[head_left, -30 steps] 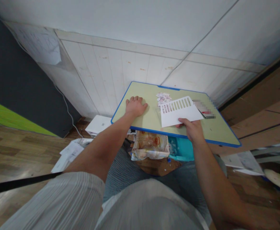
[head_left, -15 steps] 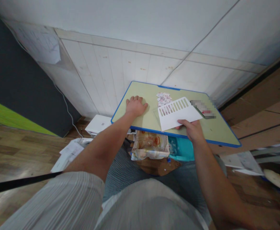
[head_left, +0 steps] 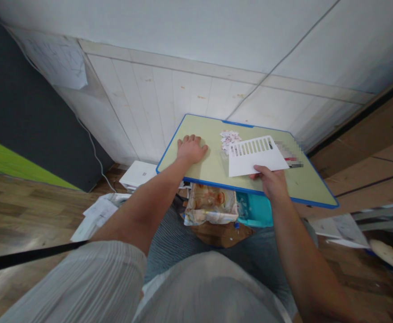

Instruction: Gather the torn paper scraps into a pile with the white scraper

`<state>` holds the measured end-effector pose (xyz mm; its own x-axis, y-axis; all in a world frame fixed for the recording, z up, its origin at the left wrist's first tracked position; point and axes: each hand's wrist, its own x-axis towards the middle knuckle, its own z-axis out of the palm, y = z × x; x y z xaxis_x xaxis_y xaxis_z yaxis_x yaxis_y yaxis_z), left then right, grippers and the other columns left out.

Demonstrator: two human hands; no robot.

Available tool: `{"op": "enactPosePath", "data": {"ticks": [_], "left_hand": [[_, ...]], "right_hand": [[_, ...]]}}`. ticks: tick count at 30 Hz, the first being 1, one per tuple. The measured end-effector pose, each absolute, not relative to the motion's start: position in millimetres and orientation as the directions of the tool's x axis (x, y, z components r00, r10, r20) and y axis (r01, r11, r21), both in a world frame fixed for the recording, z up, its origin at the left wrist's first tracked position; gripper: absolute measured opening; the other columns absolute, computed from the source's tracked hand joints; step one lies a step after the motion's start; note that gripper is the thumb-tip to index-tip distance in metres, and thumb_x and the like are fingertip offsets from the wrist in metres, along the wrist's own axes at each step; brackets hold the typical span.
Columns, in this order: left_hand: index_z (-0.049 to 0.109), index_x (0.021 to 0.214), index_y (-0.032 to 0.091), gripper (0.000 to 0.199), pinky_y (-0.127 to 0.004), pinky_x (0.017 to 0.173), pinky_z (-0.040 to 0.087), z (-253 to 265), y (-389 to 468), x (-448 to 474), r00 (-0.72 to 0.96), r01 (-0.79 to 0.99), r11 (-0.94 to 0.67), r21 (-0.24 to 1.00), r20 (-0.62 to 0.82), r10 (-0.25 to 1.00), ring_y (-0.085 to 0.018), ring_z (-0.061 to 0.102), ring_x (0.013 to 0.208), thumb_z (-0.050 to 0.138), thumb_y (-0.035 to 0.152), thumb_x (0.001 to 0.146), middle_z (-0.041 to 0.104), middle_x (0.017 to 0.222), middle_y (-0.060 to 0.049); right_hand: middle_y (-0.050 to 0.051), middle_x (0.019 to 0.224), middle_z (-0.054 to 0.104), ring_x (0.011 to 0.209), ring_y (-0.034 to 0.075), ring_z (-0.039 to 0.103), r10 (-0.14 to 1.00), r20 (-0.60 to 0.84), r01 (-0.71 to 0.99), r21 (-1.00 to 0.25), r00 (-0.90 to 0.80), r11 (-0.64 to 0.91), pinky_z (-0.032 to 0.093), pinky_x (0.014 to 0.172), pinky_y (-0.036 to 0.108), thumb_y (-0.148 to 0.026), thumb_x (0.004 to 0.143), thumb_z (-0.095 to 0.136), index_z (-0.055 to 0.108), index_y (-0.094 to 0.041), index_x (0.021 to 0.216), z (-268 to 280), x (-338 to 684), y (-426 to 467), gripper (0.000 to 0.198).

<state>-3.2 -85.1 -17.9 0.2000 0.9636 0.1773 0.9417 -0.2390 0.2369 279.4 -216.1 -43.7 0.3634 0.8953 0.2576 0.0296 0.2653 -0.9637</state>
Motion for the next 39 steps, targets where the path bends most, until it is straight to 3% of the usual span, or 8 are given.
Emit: {"op": "enactPosePath", "data": {"ticks": [7,12,20,25,32,39], "left_hand": [[0.071,0.164,0.024,0.062,-0.067,0.137,0.04,-20,-85,-3,0.198,0.942,-0.243,0.231,0.2,0.959,-0.043,0.052,0.165,0.048,0.055,0.115,0.065,0.176,-0.019],[0.07,0.164,0.022,0.062,-0.068,0.137,0.041,-19,-85,-3,0.2,0.942,-0.242,0.233,0.191,0.961,-0.043,0.052,0.166,0.048,0.054,0.116,0.064,0.177,-0.02],[0.069,0.165,0.022,0.063,-0.068,0.139,0.038,-20,-84,-4,0.2,0.941,-0.241,0.236,0.187,0.962,-0.042,0.05,0.167,0.047,0.055,0.116,0.064,0.177,-0.02],[0.07,0.164,0.024,0.061,-0.067,0.137,0.04,-21,-84,-4,0.194,0.945,-0.236,0.228,0.19,0.962,-0.042,0.051,0.166,0.047,0.055,0.116,0.065,0.176,-0.019],[0.069,0.166,0.021,0.063,-0.067,0.137,0.041,-19,-85,-3,0.201,0.941,-0.243,0.237,0.186,0.962,-0.044,0.051,0.166,0.047,0.054,0.117,0.064,0.177,-0.02],[0.07,0.163,0.02,0.062,-0.066,0.137,0.041,-19,-86,-3,0.199,0.947,-0.237,0.219,0.185,0.962,-0.042,0.052,0.165,0.048,0.054,0.117,0.066,0.175,-0.019]], "right_hand": [[-0.002,0.083,0.076,0.06,0.019,0.064,0.87,0.273,0.029,-0.958,0.41,0.287,0.053,0.054,0.032,-0.039,0.068,0.095,0.072,-0.027,0.103,-48,281,-210,0.043],[-0.003,0.078,0.077,0.056,0.017,0.066,0.765,0.267,-0.023,-0.938,0.586,0.345,0.052,0.055,0.029,-0.057,0.069,0.098,0.068,-0.027,0.104,-57,287,-196,0.055],[0.006,0.081,0.086,0.058,0.021,0.074,0.839,0.26,0.13,-0.966,0.478,0.226,0.054,0.054,0.031,-0.061,0.074,0.094,0.077,-0.023,0.101,-57,278,-193,0.05],[0.008,0.088,0.089,0.052,0.02,0.07,0.857,0.285,0.242,-0.95,0.428,0.196,0.055,0.052,0.034,-0.065,0.077,0.09,0.079,-0.022,0.102,-52,272,-187,0.051],[0.003,0.076,0.084,0.05,0.019,0.068,0.853,0.236,0.074,-0.971,0.465,0.229,0.054,0.05,0.031,-0.05,0.073,0.091,0.077,-0.022,0.104,-54,274,-191,0.044],[0.006,0.085,0.086,0.054,0.02,0.069,0.847,0.278,0.158,-0.96,0.453,0.231,0.06,0.054,0.035,-0.064,0.074,0.095,0.077,-0.023,0.105,-58,276,-190,0.054]]}}
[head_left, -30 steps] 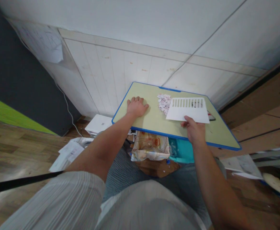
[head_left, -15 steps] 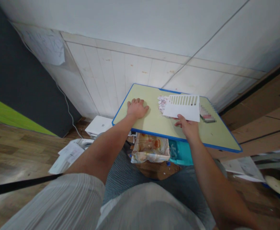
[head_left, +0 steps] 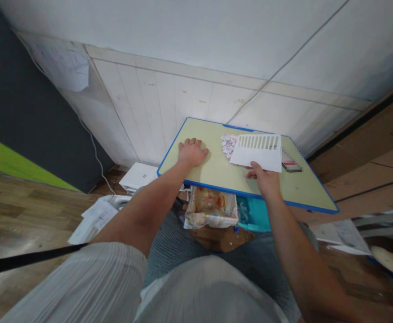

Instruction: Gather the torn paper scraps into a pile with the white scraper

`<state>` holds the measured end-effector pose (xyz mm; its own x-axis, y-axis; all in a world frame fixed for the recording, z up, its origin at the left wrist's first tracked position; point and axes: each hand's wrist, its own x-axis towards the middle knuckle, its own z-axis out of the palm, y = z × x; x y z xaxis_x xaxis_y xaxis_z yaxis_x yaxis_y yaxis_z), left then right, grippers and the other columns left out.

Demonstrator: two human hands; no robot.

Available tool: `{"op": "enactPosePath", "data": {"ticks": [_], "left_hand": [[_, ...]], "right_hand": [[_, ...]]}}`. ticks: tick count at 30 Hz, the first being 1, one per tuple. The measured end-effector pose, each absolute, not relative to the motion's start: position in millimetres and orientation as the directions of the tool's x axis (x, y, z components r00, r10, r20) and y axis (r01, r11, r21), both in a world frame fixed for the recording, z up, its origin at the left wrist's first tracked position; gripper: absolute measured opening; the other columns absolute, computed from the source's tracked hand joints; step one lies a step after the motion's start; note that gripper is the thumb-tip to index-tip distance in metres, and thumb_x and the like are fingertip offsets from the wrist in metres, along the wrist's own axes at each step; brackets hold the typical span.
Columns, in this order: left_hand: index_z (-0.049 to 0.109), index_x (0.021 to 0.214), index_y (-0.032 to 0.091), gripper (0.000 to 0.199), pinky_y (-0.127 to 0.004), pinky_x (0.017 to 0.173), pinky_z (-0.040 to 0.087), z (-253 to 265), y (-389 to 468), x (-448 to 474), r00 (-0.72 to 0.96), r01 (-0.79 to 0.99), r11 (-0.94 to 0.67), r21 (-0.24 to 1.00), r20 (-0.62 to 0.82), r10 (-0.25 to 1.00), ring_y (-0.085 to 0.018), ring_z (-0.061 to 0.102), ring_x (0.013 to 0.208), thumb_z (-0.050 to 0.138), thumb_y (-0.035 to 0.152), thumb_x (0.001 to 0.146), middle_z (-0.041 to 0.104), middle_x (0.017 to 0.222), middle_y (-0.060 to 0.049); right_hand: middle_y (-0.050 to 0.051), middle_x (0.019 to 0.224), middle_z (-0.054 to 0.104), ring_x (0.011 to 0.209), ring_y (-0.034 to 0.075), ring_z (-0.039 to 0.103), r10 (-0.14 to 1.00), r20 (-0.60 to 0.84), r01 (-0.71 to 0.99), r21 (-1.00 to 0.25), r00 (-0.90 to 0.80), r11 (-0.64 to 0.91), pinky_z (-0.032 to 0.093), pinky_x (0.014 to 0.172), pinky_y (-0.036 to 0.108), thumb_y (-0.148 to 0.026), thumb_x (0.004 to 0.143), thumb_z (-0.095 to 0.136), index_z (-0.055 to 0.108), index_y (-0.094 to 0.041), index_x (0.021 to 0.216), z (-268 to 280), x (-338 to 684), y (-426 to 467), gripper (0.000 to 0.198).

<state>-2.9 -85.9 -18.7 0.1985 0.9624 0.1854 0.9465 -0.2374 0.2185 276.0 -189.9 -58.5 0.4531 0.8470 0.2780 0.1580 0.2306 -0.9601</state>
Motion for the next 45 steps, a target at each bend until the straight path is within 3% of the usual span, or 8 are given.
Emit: {"op": "enactPosePath", "data": {"ticks": [9,17,25,29,32,36,38,45], "left_hand": [[0.068,0.165,0.018,0.063,-0.067,0.139,0.04,-18,-86,-3,0.197,0.946,-0.237,0.221,0.188,0.962,-0.042,0.051,0.167,0.047,0.053,0.118,0.064,0.177,-0.02],[0.069,0.165,0.018,0.064,-0.067,0.137,0.04,-20,-84,-3,0.199,0.945,-0.238,0.224,0.186,0.962,-0.042,0.051,0.166,0.046,0.054,0.117,0.065,0.176,-0.021],[0.07,0.164,0.016,0.066,-0.067,0.136,0.042,-20,-84,-3,0.203,0.947,-0.242,0.21,0.19,0.961,-0.043,0.052,0.165,0.045,0.055,0.117,0.066,0.175,-0.021],[0.07,0.164,0.016,0.066,-0.067,0.136,0.042,-20,-85,-4,0.206,0.947,-0.245,0.209,0.192,0.96,-0.042,0.052,0.165,0.044,0.055,0.117,0.066,0.175,-0.021],[0.07,0.164,0.018,0.064,-0.066,0.136,0.042,-19,-86,-4,0.201,0.946,-0.241,0.216,0.193,0.96,-0.042,0.052,0.166,0.045,0.055,0.117,0.065,0.176,-0.021],[0.07,0.164,0.019,0.064,-0.066,0.137,0.042,-19,-86,-4,0.199,0.945,-0.239,0.222,0.19,0.961,-0.042,0.051,0.166,0.046,0.055,0.117,0.065,0.176,-0.02],[0.069,0.165,0.017,0.065,-0.067,0.137,0.042,-19,-86,-4,0.202,0.946,-0.24,0.218,0.185,0.962,-0.042,0.052,0.166,0.046,0.055,0.117,0.065,0.176,-0.02],[0.069,0.164,0.02,0.063,-0.066,0.138,0.04,-18,-88,-4,0.202,0.944,-0.243,0.223,0.191,0.96,-0.042,0.052,0.165,0.045,0.054,0.117,0.065,0.175,-0.021]], "right_hand": [[0.006,0.085,0.086,0.057,0.023,0.07,0.882,0.246,0.152,-0.968,0.402,0.201,0.06,0.056,0.038,-0.065,0.074,0.096,0.078,-0.023,0.106,-56,277,-193,0.056],[0.004,0.08,0.084,0.061,0.023,0.074,0.905,0.33,0.308,-0.919,0.269,0.244,0.065,0.069,0.039,-0.065,0.082,0.095,0.078,-0.024,0.096,-57,281,-199,0.046],[0.001,0.067,0.076,0.052,0.023,0.067,0.922,0.292,0.23,-0.944,0.254,0.236,0.061,0.058,0.038,-0.066,0.077,0.098,0.077,-0.025,0.094,-50,277,-204,0.049],[0.006,0.064,0.077,0.071,0.028,0.078,0.942,0.311,0.389,-0.889,0.126,0.241,0.068,0.083,0.043,-0.073,0.088,0.088,0.076,-0.027,0.069,-49,277,-208,0.051],[0.008,0.068,0.079,0.083,0.03,0.081,0.943,0.326,0.445,-0.855,0.062,0.267,0.066,0.099,0.044,-0.071,0.09,0.086,0.07,-0.029,0.056,-48,278,-209,0.056],[0.004,0.06,0.074,0.058,0.025,0.068,0.967,0.242,0.313,-0.927,0.075,0.207,0.064,0.074,0.042,-0.071,0.084,0.093,0.075,-0.028,0.067,-45,278,-209,0.049],[0.004,0.061,0.075,0.056,0.025,0.066,0.968,0.231,0.291,-0.937,0.096,0.194,0.062,0.071,0.042,-0.073,0.082,0.094,0.077,-0.027,0.072,-44,278,-209,0.05],[0.006,0.071,0.08,0.084,0.031,0.079,0.955,0.295,0.397,-0.875,-0.014,0.276,0.065,0.107,0.053,-0.079,0.088,0.092,0.073,-0.029,0.057,-44,282,-211,0.062]]}}
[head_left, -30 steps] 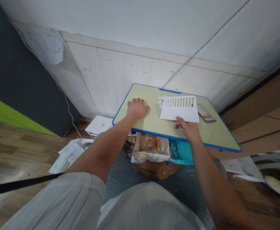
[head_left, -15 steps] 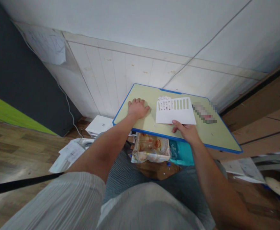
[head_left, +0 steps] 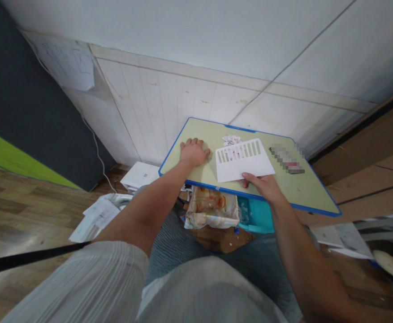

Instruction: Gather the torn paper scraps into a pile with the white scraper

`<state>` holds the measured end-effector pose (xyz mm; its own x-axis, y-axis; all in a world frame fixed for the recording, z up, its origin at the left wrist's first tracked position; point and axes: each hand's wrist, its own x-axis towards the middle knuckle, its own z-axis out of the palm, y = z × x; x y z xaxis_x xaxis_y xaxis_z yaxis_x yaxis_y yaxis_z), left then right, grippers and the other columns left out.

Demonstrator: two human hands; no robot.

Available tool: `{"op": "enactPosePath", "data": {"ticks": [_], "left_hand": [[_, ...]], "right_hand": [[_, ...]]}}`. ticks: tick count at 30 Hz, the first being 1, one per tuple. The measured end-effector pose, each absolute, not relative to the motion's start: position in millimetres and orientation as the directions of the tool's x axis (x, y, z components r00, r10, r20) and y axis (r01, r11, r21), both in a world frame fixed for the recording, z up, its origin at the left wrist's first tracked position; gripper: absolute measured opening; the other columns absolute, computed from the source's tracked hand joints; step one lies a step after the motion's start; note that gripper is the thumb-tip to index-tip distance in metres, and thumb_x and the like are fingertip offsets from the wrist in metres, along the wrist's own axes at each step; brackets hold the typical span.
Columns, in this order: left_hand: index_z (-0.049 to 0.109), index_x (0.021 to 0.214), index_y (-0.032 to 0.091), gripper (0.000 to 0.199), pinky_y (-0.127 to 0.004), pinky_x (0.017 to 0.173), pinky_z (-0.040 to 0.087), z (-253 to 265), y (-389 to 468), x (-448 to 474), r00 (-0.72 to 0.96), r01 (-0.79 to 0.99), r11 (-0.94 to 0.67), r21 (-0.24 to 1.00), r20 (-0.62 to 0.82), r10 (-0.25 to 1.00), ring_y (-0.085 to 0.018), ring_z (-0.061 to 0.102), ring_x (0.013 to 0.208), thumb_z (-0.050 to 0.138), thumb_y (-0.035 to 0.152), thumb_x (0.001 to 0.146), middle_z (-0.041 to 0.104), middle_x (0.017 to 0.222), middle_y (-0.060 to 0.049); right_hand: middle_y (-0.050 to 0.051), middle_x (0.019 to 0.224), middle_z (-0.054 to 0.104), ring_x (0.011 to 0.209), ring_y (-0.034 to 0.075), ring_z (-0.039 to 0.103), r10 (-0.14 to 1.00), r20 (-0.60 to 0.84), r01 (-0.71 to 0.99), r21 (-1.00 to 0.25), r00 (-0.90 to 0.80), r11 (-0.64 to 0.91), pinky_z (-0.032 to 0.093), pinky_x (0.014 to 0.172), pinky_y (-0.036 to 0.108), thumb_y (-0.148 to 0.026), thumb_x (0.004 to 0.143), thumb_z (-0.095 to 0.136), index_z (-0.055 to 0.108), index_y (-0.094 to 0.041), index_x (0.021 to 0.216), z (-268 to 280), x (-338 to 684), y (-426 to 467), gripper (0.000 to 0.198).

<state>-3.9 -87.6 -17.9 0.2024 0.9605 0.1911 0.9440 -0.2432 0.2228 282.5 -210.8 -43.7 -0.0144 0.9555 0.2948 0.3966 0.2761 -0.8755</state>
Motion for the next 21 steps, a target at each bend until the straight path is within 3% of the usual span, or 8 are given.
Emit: {"op": "enactPosePath", "data": {"ticks": [3,9,12,15,18,21], "left_hand": [[0.07,0.163,0.021,0.062,-0.067,0.137,0.04,-18,-88,-4,0.206,0.94,-0.249,0.233,0.194,0.959,-0.043,0.052,0.164,0.046,0.054,0.117,0.065,0.174,-0.021],[0.07,0.163,0.023,0.061,-0.067,0.137,0.04,-18,-88,-4,0.203,0.941,-0.246,0.233,0.193,0.96,-0.043,0.052,0.164,0.046,0.054,0.117,0.065,0.174,-0.02],[0.071,0.162,0.023,0.061,-0.067,0.137,0.04,-18,-87,-4,0.204,0.941,-0.247,0.233,0.193,0.96,-0.043,0.051,0.165,0.047,0.055,0.116,0.065,0.175,-0.02],[0.071,0.162,0.023,0.06,-0.067,0.138,0.04,-19,-85,-4,0.195,0.945,-0.235,0.228,0.187,0.963,-0.042,0.051,0.166,0.047,0.054,0.116,0.065,0.176,-0.019],[0.071,0.162,0.022,0.06,-0.067,0.139,0.039,-19,-85,-4,0.199,0.946,-0.238,0.222,0.182,0.963,-0.042,0.052,0.166,0.048,0.054,0.117,0.065,0.176,-0.019],[0.071,0.162,0.024,0.059,-0.067,0.139,0.038,-20,-84,-4,0.2,0.945,-0.239,0.222,0.183,0.962,-0.041,0.051,0.166,0.048,0.055,0.117,0.065,0.176,-0.019]], "right_hand": [[0.006,0.07,0.08,0.079,0.03,0.078,0.964,0.265,0.334,-0.907,-0.017,0.255,0.067,0.103,0.053,-0.075,0.084,0.096,0.075,-0.028,0.06,-41,284,-212,0.057],[0.004,0.065,0.077,0.06,0.023,0.069,0.978,0.203,0.199,-0.961,0.041,0.191,0.065,0.068,0.039,-0.059,0.076,0.102,0.077,-0.024,0.078,-40,280,-211,0.043],[0.002,0.071,0.079,0.054,0.019,0.066,0.95,0.224,0.058,-0.975,0.219,0.216,0.057,0.053,0.032,-0.05,0.071,0.101,0.076,-0.024,0.091,-42,278,-206,0.041],[-0.003,0.076,0.077,0.053,0.014,0.063,0.836,0.245,-0.089,-0.941,0.491,0.327,0.052,0.047,0.026,-0.044,0.063,0.099,0.069,-0.027,0.093,-46,279,-198,0.047],[-0.005,0.073,0.074,0.052,0.014,0.063,0.734,0.24,-0.083,-0.924,0.635,0.374,0.052,0.045,0.026,-0.041,0.06,0.095,0.065,-0.028,0.092,-49,281,-193,0.046],[-0.003,0.067,0.073,0.051,0.018,0.067,0.734,0.236,-0.005,-0.951,0.637,0.31,0.051,0.044,0.027,-0.043,0.063,0.089,0.066,-0.027,0.091,-52,284,-191,0.039]]}}
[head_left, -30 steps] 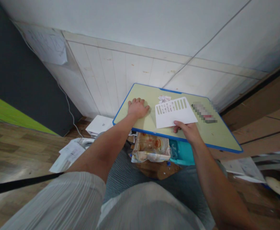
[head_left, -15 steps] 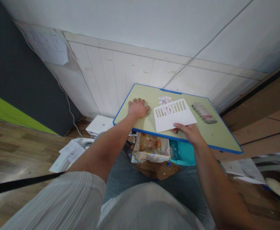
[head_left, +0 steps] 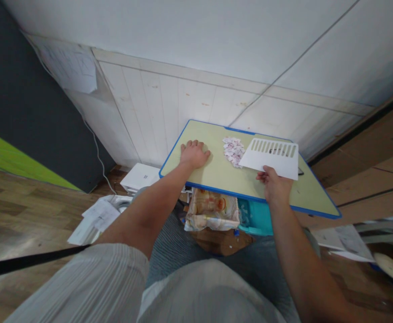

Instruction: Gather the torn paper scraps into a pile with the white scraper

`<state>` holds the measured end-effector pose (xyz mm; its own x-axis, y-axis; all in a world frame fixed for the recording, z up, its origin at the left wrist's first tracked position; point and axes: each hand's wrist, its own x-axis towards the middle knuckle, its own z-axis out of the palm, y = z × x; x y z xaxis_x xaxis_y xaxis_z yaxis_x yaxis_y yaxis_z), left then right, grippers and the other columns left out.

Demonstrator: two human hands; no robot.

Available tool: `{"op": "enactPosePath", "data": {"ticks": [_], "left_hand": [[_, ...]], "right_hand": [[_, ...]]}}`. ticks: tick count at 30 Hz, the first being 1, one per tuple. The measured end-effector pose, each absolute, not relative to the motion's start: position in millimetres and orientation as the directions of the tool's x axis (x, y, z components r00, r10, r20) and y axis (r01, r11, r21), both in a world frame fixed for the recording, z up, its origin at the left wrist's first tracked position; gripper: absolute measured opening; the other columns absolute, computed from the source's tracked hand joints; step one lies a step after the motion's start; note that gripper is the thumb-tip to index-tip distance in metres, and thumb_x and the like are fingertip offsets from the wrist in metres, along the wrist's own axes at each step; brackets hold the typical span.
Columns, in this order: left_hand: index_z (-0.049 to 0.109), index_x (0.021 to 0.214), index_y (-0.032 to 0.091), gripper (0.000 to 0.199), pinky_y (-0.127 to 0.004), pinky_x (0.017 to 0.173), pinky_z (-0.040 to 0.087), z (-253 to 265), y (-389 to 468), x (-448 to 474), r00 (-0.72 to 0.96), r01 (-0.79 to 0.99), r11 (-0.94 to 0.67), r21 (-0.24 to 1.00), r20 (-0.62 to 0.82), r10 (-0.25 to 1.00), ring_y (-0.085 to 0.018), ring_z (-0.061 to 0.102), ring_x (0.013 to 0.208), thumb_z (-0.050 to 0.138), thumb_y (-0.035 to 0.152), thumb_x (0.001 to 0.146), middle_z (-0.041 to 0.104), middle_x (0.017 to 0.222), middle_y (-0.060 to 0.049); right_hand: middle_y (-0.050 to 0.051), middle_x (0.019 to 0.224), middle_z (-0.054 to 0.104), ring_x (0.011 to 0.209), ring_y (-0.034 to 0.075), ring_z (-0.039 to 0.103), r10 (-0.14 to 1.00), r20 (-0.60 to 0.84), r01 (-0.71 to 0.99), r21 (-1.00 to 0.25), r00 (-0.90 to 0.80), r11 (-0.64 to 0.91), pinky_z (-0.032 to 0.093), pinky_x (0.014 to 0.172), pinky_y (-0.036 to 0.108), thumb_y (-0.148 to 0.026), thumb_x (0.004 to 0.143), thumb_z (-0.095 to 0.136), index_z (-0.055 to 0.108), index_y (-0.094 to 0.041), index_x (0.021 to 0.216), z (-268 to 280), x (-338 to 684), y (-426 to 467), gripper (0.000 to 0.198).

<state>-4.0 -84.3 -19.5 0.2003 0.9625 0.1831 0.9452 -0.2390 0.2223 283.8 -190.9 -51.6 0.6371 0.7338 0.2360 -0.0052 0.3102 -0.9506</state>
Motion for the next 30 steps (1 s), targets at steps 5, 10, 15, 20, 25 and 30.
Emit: {"op": "enactPosePath", "data": {"ticks": [5,10,15,20,25,30], "left_hand": [[0.071,0.162,0.024,0.059,-0.067,0.139,0.038,-21,-83,-4,0.199,0.942,-0.241,0.234,0.191,0.961,-0.041,0.051,0.166,0.048,0.054,0.116,0.066,0.175,-0.019],[0.07,0.163,0.022,0.061,-0.068,0.138,0.039,-21,-82,-5,0.199,0.944,-0.24,0.227,0.191,0.961,-0.042,0.051,0.166,0.047,0.054,0.116,0.065,0.175,-0.02],[0.07,0.163,0.022,0.062,-0.066,0.137,0.04,-21,-83,-5,0.2,0.944,-0.241,0.224,0.192,0.961,-0.042,0.052,0.166,0.047,0.054,0.116,0.065,0.175,-0.02],[0.071,0.163,0.023,0.061,-0.068,0.136,0.041,-21,-84,-4,0.202,0.942,-0.245,0.228,0.196,0.96,-0.043,0.052,0.165,0.047,0.053,0.116,0.066,0.175,-0.02],[0.07,0.163,0.027,0.059,-0.067,0.139,0.038,-21,-83,-4,0.196,0.944,-0.237,0.231,0.187,0.963,-0.041,0.051,0.166,0.048,0.054,0.117,0.065,0.176,-0.018],[0.072,0.162,0.023,0.059,-0.068,0.139,0.038,-21,-84,-3,0.198,0.94,-0.243,0.238,0.198,0.96,-0.043,0.052,0.164,0.049,0.053,0.116,0.066,0.174,-0.02]], "right_hand": [[0.001,0.059,0.073,0.044,0.02,0.067,0.752,0.219,0.047,-0.969,0.622,0.243,0.042,0.04,0.027,-0.044,0.068,0.085,0.066,-0.026,0.086,-51,295,-190,0.032],[0.007,0.068,0.082,0.05,0.023,0.073,0.779,0.232,0.108,-0.972,0.582,0.208,0.044,0.043,0.029,-0.052,0.074,0.085,0.068,-0.025,0.09,-51,297,-191,0.035],[0.008,0.069,0.083,0.049,0.021,0.071,0.794,0.225,0.134,-0.974,0.565,0.181,0.047,0.046,0.029,-0.056,0.076,0.087,0.071,-0.024,0.088,-53,292,-196,0.038],[0.009,0.077,0.086,0.05,0.02,0.069,0.837,0.246,0.184,-0.967,0.49,0.177,0.052,0.049,0.032,-0.065,0.077,0.089,0.075,-0.023,0.094,-52,292,-199,0.048],[0.009,0.082,0.088,0.052,0.021,0.067,0.865,0.271,0.254,-0.951,0.422,0.174,0.057,0.055,0.036,-0.074,0.077,0.091,0.076,-0.023,0.102,-52,294,-201,0.059],[0.008,0.082,0.088,0.054,0.022,0.068,0.904,0.275,0.278,-0.942,0.328,0.186,0.06,0.06,0.038,-0.078,0.077,0.097,0.078,-0.023,0.101,-50,296,-203,0.063]]}}
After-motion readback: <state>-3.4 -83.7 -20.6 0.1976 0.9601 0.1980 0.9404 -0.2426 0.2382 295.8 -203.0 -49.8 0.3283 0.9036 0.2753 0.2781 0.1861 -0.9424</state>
